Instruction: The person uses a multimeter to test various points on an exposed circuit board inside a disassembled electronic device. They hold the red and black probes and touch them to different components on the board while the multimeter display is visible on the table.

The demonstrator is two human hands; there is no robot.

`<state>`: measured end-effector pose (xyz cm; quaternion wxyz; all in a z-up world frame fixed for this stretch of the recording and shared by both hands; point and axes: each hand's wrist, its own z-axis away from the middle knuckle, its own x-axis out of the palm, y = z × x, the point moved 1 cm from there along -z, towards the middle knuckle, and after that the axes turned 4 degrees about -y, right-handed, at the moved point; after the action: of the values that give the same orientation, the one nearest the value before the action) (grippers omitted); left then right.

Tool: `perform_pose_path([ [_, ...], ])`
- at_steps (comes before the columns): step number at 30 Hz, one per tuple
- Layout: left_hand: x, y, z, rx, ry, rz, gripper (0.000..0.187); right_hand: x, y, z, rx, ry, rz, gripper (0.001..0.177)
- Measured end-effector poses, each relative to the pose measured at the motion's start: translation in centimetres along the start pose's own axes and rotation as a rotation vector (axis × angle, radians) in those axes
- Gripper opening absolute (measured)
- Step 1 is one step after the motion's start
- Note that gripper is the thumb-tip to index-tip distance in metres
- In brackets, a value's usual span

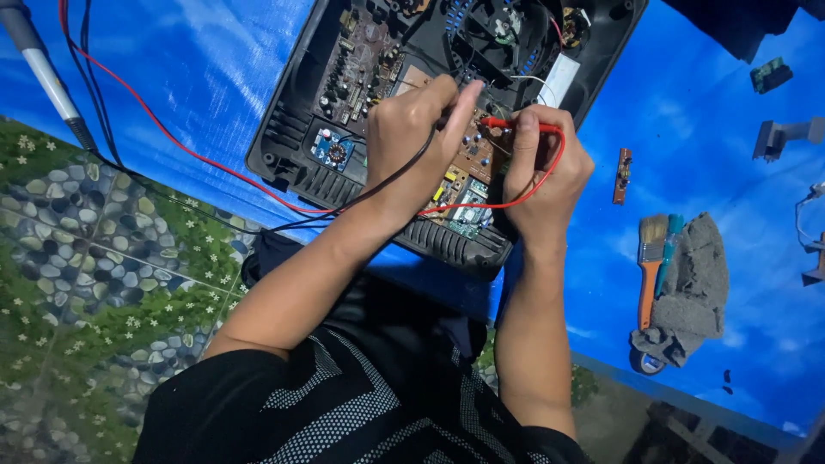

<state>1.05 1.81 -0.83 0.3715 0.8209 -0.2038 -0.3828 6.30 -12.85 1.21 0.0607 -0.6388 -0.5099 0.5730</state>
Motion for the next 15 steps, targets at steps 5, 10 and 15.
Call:
perform_pose_path([
  [5, 0.33, -0.10, 0.03, -0.003, -0.022, -0.011, 0.039, 0.01, -0.05, 0.02, -0.008, -0.009, -0.003, 0.024],
  [10, 0.39, -0.19, 0.07, 0.010, -0.020, -0.007, 0.040, 0.04, -0.14, -0.01, -0.027, -0.004, 0.001, 0.023],
  [15, 0.11, -0.12, 0.19, -0.012, -0.026, 0.002, 0.041, 0.05, 0.01, 0.12, -0.038, -0.003, -0.007, 0.024],
])
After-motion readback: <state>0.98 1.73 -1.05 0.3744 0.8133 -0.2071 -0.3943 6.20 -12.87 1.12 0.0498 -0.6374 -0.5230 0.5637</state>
